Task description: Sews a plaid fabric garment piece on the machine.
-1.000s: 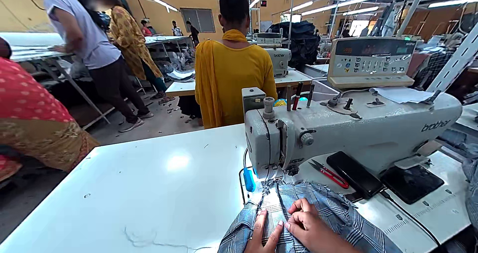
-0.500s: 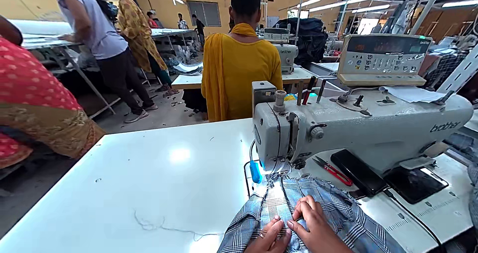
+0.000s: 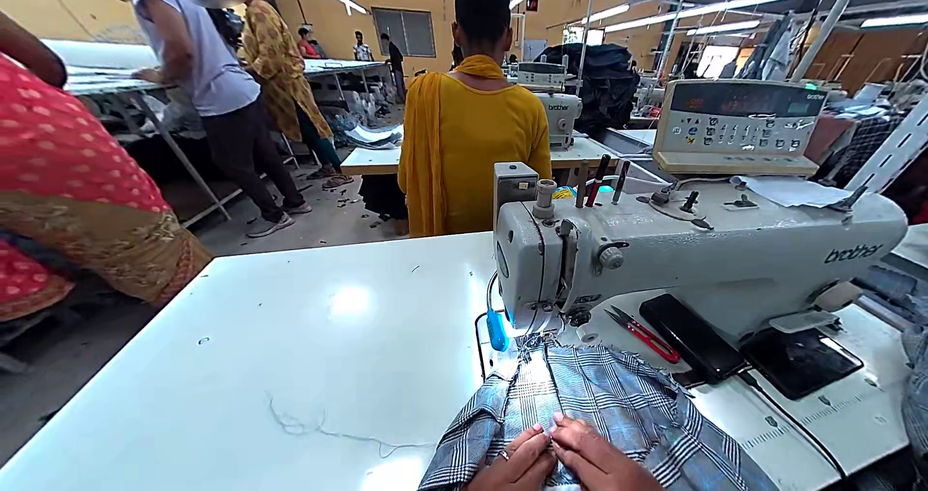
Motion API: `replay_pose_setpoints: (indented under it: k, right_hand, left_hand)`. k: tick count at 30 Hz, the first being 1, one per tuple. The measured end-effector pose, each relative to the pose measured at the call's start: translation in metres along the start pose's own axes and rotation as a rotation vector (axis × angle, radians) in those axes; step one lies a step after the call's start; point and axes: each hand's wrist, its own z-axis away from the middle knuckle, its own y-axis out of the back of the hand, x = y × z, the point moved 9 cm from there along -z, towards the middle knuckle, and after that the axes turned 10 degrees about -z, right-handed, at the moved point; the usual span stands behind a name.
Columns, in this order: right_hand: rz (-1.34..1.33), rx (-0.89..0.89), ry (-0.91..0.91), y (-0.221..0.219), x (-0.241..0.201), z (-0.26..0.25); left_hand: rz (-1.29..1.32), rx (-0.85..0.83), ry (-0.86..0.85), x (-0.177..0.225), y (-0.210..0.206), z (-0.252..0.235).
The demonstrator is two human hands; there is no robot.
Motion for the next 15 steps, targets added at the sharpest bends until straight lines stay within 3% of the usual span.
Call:
replay_pose_setpoints:
  k: [6, 10, 15]
  right_hand:
    - [0.000, -0.042, 0.044, 0.001, -0.003, -0.001]
    - [0.008, -0.050, 0.050, -0.001, -0.003, -0.002]
    - [-0.150, -0.053, -0.028, 0.001, 0.005, -0.003]
  left_hand:
    - [-0.007, -0.054, 0.096, -0.010, 0.000, -0.016]
    - [-0.114, 0.129, 0.116, -0.028, 0.002, -0.033]
    - [-0.075, 0.083, 0.079, -0.021, -0.001, -0.030]
